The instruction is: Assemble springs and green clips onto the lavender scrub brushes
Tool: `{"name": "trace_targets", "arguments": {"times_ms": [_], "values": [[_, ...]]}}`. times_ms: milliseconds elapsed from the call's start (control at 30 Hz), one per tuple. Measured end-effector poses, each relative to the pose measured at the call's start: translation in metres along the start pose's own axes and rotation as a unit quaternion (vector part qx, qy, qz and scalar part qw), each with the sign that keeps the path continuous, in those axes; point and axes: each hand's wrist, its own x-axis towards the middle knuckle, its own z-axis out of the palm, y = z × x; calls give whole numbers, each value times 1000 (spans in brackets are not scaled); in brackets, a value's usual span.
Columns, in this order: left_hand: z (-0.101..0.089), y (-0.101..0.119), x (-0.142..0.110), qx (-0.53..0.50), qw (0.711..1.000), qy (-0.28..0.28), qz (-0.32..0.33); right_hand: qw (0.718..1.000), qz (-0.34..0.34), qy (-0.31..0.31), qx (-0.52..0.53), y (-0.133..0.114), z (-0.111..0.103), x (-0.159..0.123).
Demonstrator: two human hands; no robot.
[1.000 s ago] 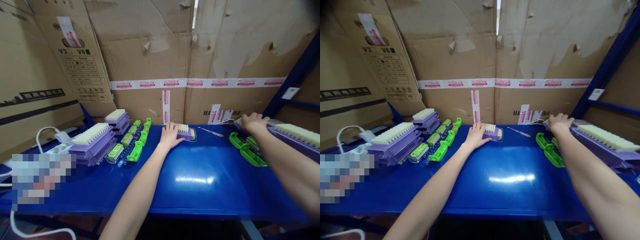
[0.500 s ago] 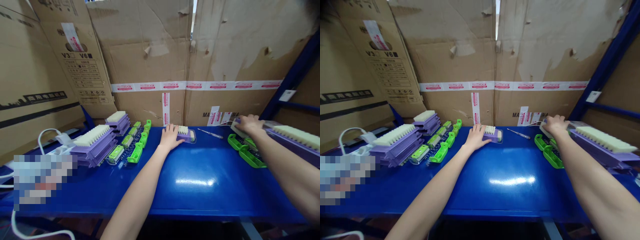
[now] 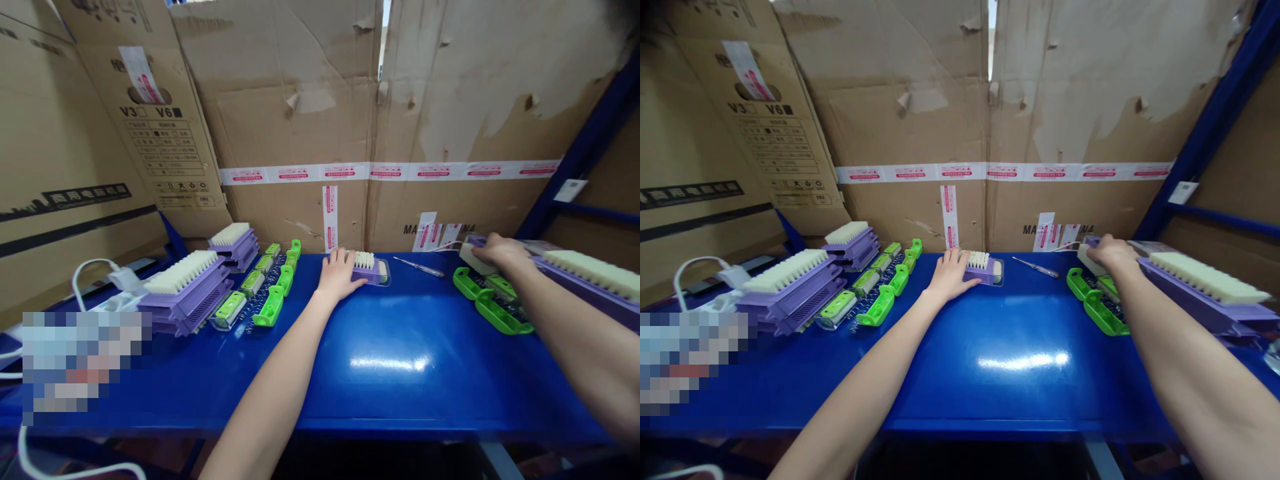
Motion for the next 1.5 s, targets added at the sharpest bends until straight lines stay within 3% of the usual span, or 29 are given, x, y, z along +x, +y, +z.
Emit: {"name": "trace_targets", "arguments": {"times_ms": [100,467,633,933,1133,1300,1500], "values": [[-1,0,0,-2,1000,-2,-3,1000,14,-4,-22,-7,-2,-10],[-2,1,0,-3,1000,-1,-1,982,-102,71,-141,-10,-5,-28],[-1,0,1,2,1000,-3,-2,969,-143,92,-177,-7,1,-24],[0,0,0,0,1000,0,2,991,-92,-34,-96,-8,-12,5],[0,0,0,-3,1000,-3,-1,993,-46,-89,-59,6,5,33],[-3,1,0,-4,1000,-8,-2,994,-37,-96,-34,16,15,51],[-1,0,0,-6,1000,-7,0,998,-19,-63,13,12,4,37]]}}
